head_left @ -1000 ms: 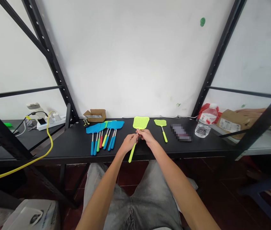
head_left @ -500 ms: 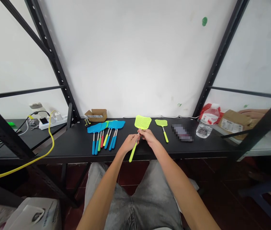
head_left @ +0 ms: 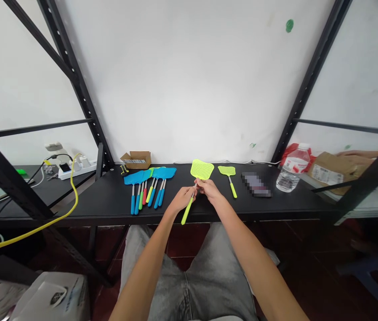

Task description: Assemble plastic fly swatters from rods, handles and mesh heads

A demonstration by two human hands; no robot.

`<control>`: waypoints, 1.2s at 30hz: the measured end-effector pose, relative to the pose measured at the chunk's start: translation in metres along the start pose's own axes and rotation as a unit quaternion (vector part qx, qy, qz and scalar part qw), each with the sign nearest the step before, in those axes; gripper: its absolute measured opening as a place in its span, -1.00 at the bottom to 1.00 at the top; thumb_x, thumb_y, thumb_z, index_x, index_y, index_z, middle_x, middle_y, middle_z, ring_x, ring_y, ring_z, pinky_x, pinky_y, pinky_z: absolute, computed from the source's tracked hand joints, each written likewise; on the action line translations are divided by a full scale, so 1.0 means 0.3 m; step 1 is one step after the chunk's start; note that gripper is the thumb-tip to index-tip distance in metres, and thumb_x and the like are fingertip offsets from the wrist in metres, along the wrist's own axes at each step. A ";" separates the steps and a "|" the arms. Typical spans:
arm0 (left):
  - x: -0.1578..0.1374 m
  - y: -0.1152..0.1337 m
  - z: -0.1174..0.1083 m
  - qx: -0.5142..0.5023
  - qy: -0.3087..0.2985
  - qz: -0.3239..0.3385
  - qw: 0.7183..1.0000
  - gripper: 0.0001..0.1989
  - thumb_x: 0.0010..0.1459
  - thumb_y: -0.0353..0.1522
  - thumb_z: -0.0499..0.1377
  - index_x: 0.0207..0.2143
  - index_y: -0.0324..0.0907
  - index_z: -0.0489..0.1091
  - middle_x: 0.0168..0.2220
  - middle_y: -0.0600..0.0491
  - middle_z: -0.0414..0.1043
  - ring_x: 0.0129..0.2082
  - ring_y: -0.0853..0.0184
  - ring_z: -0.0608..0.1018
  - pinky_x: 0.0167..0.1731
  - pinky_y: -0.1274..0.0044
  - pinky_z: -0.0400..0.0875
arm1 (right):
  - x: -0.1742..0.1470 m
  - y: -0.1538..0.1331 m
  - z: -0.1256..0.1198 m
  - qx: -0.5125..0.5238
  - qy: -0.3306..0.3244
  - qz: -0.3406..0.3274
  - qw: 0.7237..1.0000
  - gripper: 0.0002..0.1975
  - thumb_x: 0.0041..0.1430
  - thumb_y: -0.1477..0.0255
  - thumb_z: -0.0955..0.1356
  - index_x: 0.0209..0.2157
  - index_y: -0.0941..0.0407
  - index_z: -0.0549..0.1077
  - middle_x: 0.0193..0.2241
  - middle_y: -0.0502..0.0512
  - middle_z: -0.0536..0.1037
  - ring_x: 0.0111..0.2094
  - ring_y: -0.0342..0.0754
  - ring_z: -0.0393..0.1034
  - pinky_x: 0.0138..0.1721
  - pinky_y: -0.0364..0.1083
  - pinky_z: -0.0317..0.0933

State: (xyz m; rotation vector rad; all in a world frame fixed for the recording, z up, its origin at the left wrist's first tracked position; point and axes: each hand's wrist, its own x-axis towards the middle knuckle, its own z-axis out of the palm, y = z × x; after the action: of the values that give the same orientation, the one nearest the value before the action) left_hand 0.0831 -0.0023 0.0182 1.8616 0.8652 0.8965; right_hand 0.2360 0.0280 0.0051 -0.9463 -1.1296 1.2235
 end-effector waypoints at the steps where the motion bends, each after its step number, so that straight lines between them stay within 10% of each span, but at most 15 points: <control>1: -0.001 -0.002 0.000 0.002 -0.002 -0.001 1.000 -0.62 0.23 -0.13 -0.08 -0.53 -0.18 0.22 -0.67 0.16 0.17 -0.64 0.45 0.20 -0.54 0.58 0.10 | 0.000 0.000 -0.002 0.006 0.001 0.001 1.000 -0.48 -0.30 -0.01 0.53 -0.49 0.17 0.50 -0.59 0.01 0.41 -0.53 -0.16 0.25 -0.57 -0.17 -0.11; 12: -0.019 0.005 0.003 0.084 0.007 -0.010 0.996 -0.64 0.14 -0.18 -0.04 -0.56 -0.20 0.35 -0.64 0.11 0.33 -0.59 0.39 0.35 -0.49 0.57 0.21 | -0.017 0.006 -0.036 0.100 0.052 -0.030 0.993 -0.53 -0.27 0.05 0.56 -0.48 0.13 0.48 -0.63 -0.02 0.33 -0.57 -0.15 0.19 -0.53 -0.10 0.09; 26: -0.004 -0.027 0.002 0.070 0.033 0.017 0.997 -0.48 0.22 0.00 -0.01 -0.51 -0.23 0.38 -0.64 0.15 0.24 -0.60 0.42 0.28 -0.53 0.59 0.13 | -0.065 -0.003 0.016 -0.083 -0.055 -0.088 0.991 -0.52 0.03 -0.05 0.39 -0.49 0.13 0.52 -0.69 -0.01 0.37 -0.63 -0.14 0.23 -0.56 -0.13 0.01; 36: -0.007 -0.009 0.000 0.079 0.046 0.033 0.995 -0.45 0.26 -0.01 -0.05 -0.61 -0.21 0.28 -0.63 0.13 0.27 -0.58 0.42 0.29 -0.50 0.58 0.12 | -0.039 0.015 0.000 -0.043 -0.005 -0.064 0.997 -0.56 -0.06 0.01 0.46 -0.52 0.15 0.55 -0.68 -0.03 0.33 -0.62 -0.19 0.13 -0.59 -0.14 -0.11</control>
State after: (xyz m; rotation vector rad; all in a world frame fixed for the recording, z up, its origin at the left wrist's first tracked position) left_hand 0.0814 -0.0030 0.0154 2.0081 0.9606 0.9858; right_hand 0.2351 0.0169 -0.0008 -0.9177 -1.2394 1.0840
